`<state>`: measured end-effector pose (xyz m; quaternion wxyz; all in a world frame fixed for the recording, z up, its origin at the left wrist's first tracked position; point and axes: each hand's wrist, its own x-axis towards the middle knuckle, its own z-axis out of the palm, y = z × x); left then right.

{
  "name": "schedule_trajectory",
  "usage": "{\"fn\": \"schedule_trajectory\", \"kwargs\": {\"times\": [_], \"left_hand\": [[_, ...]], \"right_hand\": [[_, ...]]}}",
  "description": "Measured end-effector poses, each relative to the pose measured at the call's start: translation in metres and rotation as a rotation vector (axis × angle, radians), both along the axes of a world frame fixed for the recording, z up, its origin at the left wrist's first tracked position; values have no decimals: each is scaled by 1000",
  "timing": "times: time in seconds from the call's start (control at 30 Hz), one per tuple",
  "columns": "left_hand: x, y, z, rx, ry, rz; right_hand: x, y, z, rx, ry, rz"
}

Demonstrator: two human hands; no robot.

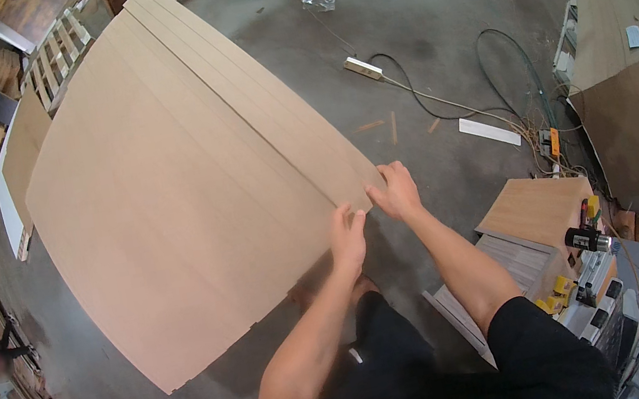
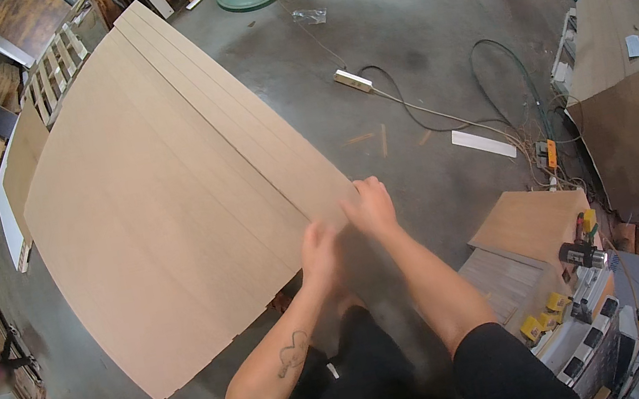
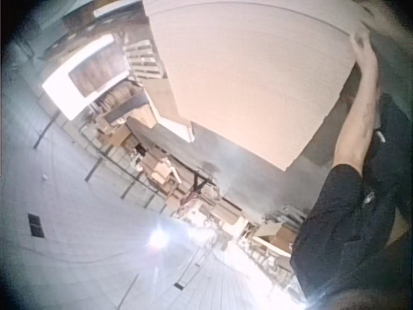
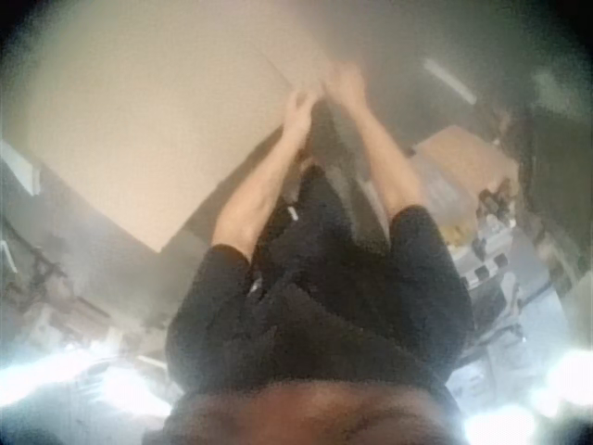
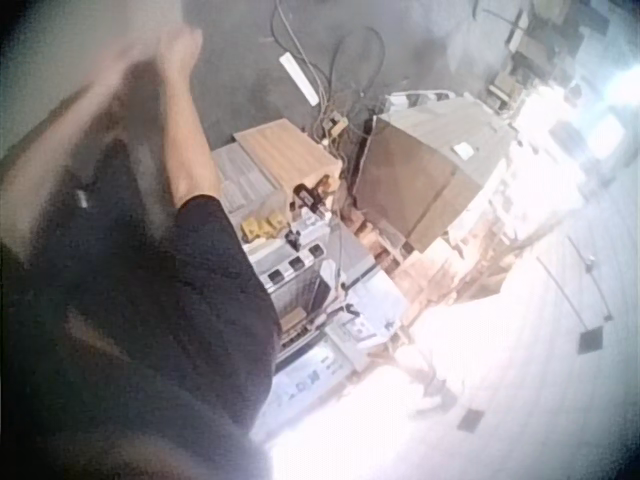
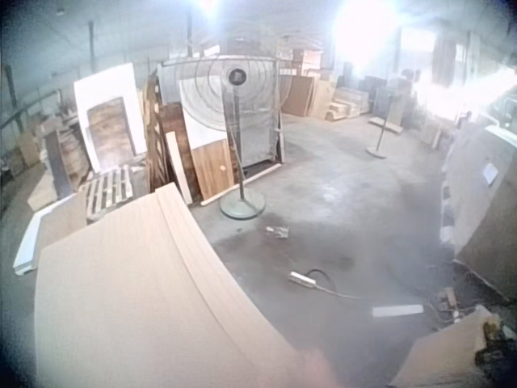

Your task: The person moves wooden planks from a table and stacks them onto a larger bundle of wood on the floor, then places a large cardboard sheet over the final stack.

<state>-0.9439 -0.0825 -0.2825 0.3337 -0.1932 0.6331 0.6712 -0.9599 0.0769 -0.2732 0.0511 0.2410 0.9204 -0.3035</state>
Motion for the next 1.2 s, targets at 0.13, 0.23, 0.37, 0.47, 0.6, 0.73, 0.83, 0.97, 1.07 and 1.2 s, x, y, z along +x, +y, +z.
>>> {"fn": "schedule_trajectory", "kwargs": {"times": [0.13, 0.23, 0.37, 0.47, 0.6, 0.73, 0.83, 0.97, 1.07, 1.2], "left_hand": [[52, -20, -9, -33, -11, 19], [91, -32, 22, -38, 49, -42], [134, -54, 6, 20, -230, -113], [131, -59, -3, -121, -308, -290], [115, -56, -35, -149, -215, -276], [102, -53, -17, 52, -295, -63], [101, -71, 17, 65, -287, -7], [115, -84, 47, 22, -140, 222], [91, -103, 82, -207, -70, 235], [62, -142, 94, -79, -14, 326]], "right_hand": [[50, -2, -5, -5, 24, 80], [113, -1, 1, -94, -32, 70], [169, 7, -2, -216, -269, 9], [163, 11, 1, -501, -314, -128], [132, 5, -29, -939, -421, -252], [125, -15, -8, -995, -530, -226], [121, -41, 40, -1090, -440, -285], [126, -87, 69, -1240, -285, -420], [110, -120, 90, -1167, -247, -416], [86, -158, 103, -1115, -211, -378]]}}
